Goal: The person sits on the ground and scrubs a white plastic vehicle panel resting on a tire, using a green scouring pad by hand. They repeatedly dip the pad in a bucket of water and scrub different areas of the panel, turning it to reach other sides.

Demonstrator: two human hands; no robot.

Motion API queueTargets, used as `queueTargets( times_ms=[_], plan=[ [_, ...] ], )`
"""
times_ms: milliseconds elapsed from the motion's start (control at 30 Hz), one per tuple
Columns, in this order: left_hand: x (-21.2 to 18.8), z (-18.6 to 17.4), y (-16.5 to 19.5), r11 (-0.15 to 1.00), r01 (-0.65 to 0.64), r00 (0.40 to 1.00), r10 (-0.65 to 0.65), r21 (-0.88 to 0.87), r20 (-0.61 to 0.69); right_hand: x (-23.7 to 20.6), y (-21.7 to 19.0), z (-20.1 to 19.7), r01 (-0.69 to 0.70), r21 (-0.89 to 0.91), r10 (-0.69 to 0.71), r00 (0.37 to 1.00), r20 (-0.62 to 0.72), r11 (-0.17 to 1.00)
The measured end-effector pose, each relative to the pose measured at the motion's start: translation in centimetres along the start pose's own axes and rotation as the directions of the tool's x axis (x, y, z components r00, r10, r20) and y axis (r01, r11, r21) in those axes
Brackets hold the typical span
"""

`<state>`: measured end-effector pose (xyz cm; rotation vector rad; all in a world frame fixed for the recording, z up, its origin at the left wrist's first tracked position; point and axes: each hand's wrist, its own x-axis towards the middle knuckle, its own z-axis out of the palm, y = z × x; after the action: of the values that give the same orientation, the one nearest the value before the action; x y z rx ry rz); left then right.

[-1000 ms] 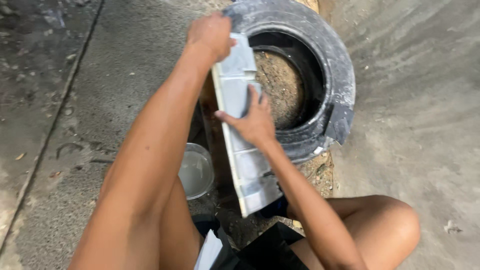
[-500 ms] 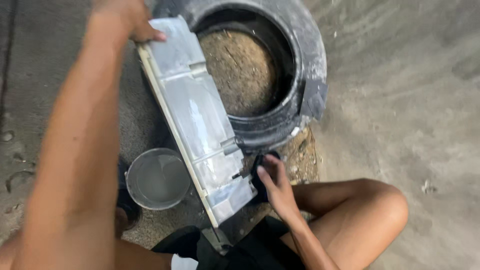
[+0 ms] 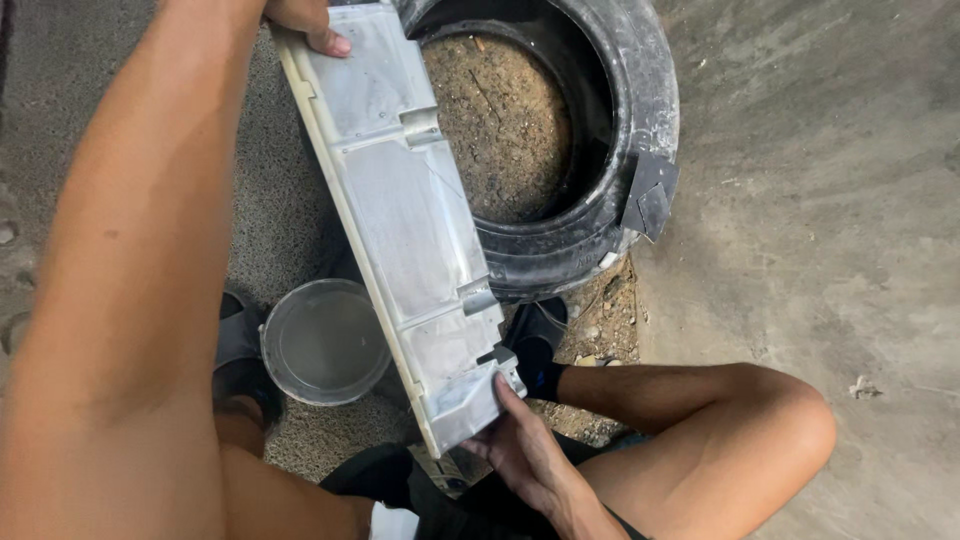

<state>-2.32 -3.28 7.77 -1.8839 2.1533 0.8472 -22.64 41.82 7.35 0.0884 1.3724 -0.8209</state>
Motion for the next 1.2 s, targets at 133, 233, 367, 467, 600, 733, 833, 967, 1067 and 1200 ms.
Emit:
queueTargets(
  times_ms=[133,233,367,467,600,733,833,967,1067,1200],
  plan=[
    [0.3,-0.2,-0.7,0.993,-0.105,0.994,0.106,0.052,-0.022,-0.9,-0.9,1.9,-0.082,0.109,0.085,0.996,-0.024,0.991],
    [0.7,-0.2,-0.9,0.988,-0.134,0.990,0.136,0.075,-0.030,-0.8,-0.4,2.8,-0.098,0.216,0.107,0.994,-0.032,0.971],
    [2.0,0.1,-1.3,0.984,-0.157,0.986,0.160,0.083,-0.039,1.0,0.9,2.6,0.053,0.230,-0.045,0.998,-0.036,0.972],
    [2.7,-0.1,-1.6,0.981,-0.172,0.983,0.176,0.093,-0.042,2.6,1.4,1.6,0.124,0.165,-0.104,0.986,-0.129,0.978],
    [3.5,-0.4,-2.3,0.979,-0.182,0.982,0.186,0.096,-0.035,3.5,0.5,0.2,0.084,0.086,-0.051,0.942,-0.331,0.993],
    [3.9,-0.4,-3.8,0.981,-0.167,0.985,0.171,0.096,-0.036,2.8,-1.7,-0.4,0.247,-0.043,-0.248,0.919,-0.306,0.968],
    [3.7,-0.3,-5.1,0.983,-0.158,0.986,0.162,0.095,-0.033,2.6,-4.0,-0.6,0.260,-0.163,-0.304,0.869,-0.389,0.952],
    [2.9,-0.6,-6.2,0.987,-0.145,0.988,0.149,0.073,-0.047,3.8,-8.0,-1.5,0.383,-0.220,-0.436,0.848,-0.301,0.897],
    [2.0,-0.6,-6.8,0.985,-0.155,0.984,0.160,0.073,-0.080,5.0,-11.5,-3.2,0.487,-0.300,-0.559,0.795,-0.235,0.820],
    [0.4,0.2,-7.5,0.994,-0.107,0.990,0.106,-0.002,-0.088,7.0,-17.5,-5.0,0.554,-0.325,-0.618,0.774,-0.138,0.767]
  ],
)
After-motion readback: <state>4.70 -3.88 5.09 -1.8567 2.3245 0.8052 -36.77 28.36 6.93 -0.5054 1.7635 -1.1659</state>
